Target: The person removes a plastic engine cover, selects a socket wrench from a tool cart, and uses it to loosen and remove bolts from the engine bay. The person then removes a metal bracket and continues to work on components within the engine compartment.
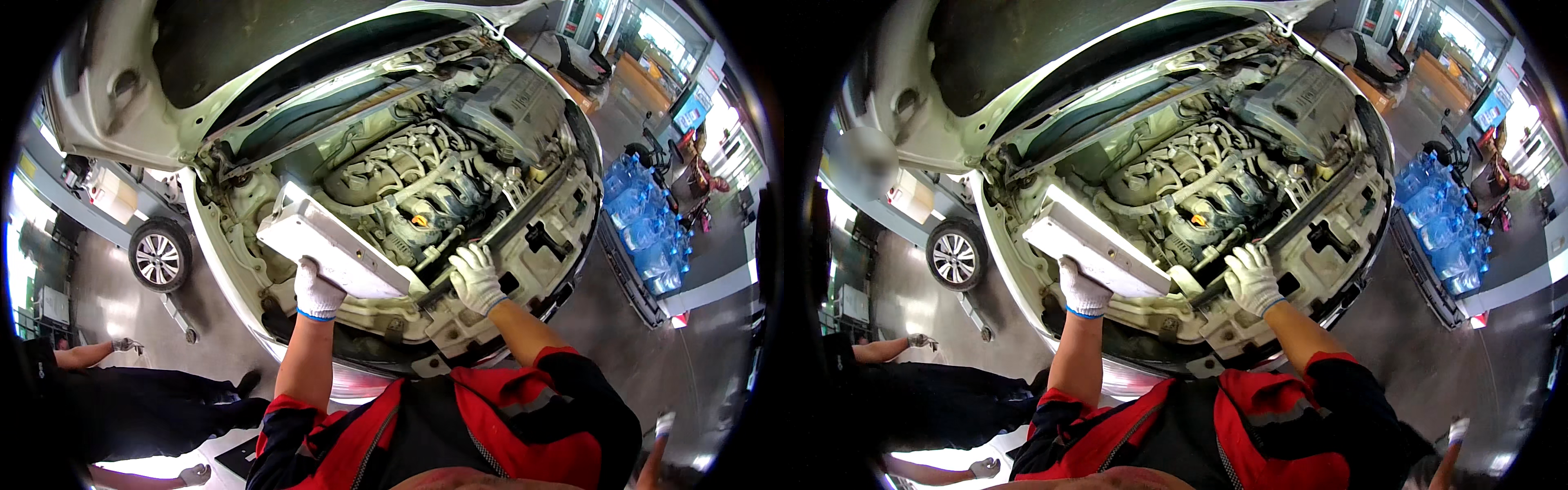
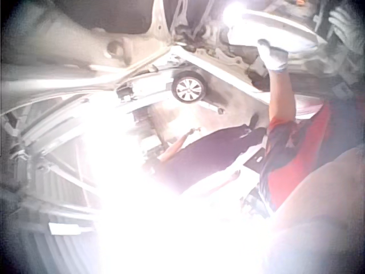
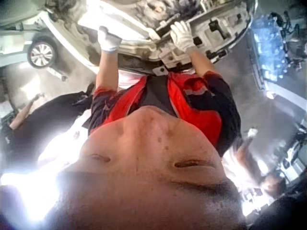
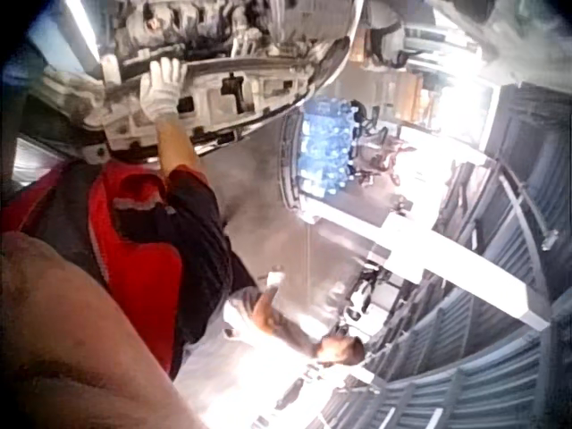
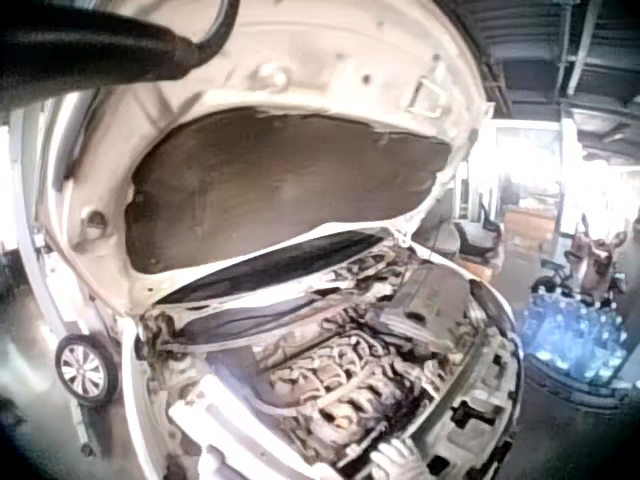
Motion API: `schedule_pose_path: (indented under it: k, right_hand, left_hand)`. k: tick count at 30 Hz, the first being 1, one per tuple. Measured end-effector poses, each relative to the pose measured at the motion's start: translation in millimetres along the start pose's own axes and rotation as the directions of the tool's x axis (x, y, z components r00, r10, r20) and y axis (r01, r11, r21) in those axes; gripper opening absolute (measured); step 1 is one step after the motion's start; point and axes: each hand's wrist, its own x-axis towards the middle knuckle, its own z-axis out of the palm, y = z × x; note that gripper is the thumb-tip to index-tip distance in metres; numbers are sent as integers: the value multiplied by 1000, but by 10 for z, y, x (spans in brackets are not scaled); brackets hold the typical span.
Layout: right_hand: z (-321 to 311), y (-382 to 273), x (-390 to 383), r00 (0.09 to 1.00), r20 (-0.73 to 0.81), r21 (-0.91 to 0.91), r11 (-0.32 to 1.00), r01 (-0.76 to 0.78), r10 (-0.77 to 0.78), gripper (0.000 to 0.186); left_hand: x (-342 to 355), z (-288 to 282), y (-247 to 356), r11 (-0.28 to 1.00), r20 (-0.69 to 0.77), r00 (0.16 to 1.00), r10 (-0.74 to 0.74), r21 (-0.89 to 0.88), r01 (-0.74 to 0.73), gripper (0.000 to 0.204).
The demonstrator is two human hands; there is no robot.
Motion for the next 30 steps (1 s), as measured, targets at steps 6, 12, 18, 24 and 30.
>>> schedule_pose_path:
  k: [6,12,18,24,30]
  right_hand:
    - [65,37,8,1000,-24,43,999,-2,3,44]
    - [-1244,283,38,997,-81,822,565,78,-20,12]
    - [-4563,172,-270,727,501,277,883,379,-470,14]
    - [-4280,130,-135,689,-194,460,556,692,-698,15]
    - [-4336,227,-196,644,-298,476,475,740,-705,16]
  left_hand:
    - [-419,752,-306,998,1,999,53,25,-53,82]
    - [-873,1093,-641,991,-165,978,128,70,-118,89]
    - [-1539,1501,-966,875,-292,870,397,406,-263,99]
    - [-1768,1766,-1350,937,-330,883,333,223,-270,98]
    - [-1833,1773,-1595,928,-598,710,374,229,-295,79]
